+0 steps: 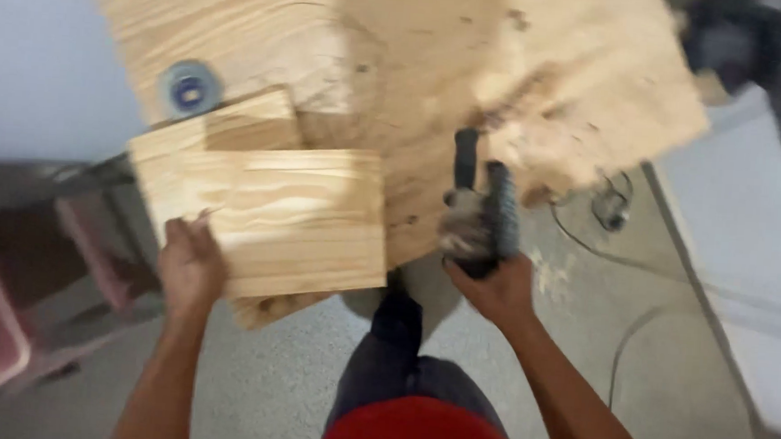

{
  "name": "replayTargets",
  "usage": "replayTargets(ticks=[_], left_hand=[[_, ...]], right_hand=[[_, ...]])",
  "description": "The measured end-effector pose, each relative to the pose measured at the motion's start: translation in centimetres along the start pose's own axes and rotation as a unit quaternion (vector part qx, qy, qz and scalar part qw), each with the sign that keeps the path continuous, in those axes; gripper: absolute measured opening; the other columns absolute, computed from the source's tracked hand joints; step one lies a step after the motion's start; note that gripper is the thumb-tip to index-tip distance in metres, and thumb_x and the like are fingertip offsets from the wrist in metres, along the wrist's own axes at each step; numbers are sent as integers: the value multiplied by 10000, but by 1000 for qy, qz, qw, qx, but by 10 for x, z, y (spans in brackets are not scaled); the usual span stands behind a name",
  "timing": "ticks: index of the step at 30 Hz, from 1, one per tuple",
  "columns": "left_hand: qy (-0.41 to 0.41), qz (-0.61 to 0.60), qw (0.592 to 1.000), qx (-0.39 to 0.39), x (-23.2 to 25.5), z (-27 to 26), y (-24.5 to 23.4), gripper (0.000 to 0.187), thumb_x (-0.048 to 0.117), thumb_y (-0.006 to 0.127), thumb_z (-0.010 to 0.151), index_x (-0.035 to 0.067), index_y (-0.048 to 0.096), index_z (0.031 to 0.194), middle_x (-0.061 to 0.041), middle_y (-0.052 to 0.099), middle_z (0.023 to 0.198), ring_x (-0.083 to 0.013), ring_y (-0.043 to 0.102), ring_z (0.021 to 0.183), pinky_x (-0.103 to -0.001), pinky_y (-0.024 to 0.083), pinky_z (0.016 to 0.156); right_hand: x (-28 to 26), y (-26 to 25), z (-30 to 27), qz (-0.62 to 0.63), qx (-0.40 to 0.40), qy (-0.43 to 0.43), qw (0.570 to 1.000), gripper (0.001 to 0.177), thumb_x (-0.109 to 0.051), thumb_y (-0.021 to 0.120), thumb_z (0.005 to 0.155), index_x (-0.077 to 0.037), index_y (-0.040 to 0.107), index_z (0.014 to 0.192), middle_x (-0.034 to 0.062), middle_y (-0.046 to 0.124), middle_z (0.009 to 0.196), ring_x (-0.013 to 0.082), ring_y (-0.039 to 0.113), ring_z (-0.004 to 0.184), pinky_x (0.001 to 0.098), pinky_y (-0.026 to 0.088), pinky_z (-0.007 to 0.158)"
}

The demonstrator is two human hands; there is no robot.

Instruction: Using a handheld angle grinder with a sanding disc to smooth and finish the edges of wooden panels on a workbench.

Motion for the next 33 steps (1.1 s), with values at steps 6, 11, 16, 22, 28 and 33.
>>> replayTargets(ticks=[6, 11, 16, 22, 28, 33], left_hand=[[138, -19, 972, -188, 222, 61, 141, 460, 338, 410, 1128, -85, 531, 1260, -287, 664, 904, -572, 597, 862, -632, 413, 719], [237, -16, 925, -295, 245, 101, 260, 437, 414, 374, 1133, -20, 432, 1127, -291, 631, 791, -545, 597, 707, -633, 380, 551], [313, 182, 901, -241, 258, 139, 315, 413, 304, 406, 1116, -49, 479, 1318, -371, 538, 1227, -565, 539, 1007, -659, 420, 814], [-277, -371, 807, -367, 352, -8, 241, 89, 196, 563, 1018, 116, 595, 1040, -30, 600, 944, -122, 610, 795, -200, 553, 631], [165, -8, 728, -665, 394, -187, 157, 389, 352, 641, 946, 96, 695, 1234, -216, 743, 1064, -416, 730, 989, -494, 613, 793], [228, -15, 769, -598, 377, -210, 137, 349, 430, 799, 855, 143, 818, 1054, -124, 798, 910, -338, 782, 854, -394, 646, 640]], right_hand=[[92, -77, -148, 442, 165, 132, 872, 201, -152, 714, 865, 28, 694, 953, 115, 709, 781, 213, 694, 712, 376, 607, 682], [141, -44, -259, 729, 172, 143, 646, 683, -295, 789, 795, 96, 544, 1297, 178, 642, 882, 243, 642, 778, 331, 476, 725], [114, -24, -303, 848, 56, 135, 509, 523, -147, 874, 805, -14, 578, 1215, 138, 594, 949, 269, 569, 876, 413, 470, 773], [112, 44, -326, 807, 50, 130, 574, 514, -276, 887, 764, 22, 625, 1092, 159, 640, 793, 257, 606, 725, 376, 476, 652], [92, 64, -301, 812, 64, 17, 580, 294, -84, 838, 754, 112, 707, 929, 261, 705, 680, 368, 732, 619, 503, 566, 695], [103, 102, -306, 625, 138, 193, 744, 295, -212, 875, 825, 8, 698, 913, 149, 750, 622, 230, 741, 553, 391, 591, 614]])
Point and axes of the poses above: each hand's wrist, its own z-axis towards the middle knuckle, its own y-axis out of the palm, x = y × z, the point moved 7 cm from there along z, towards the middle knuckle
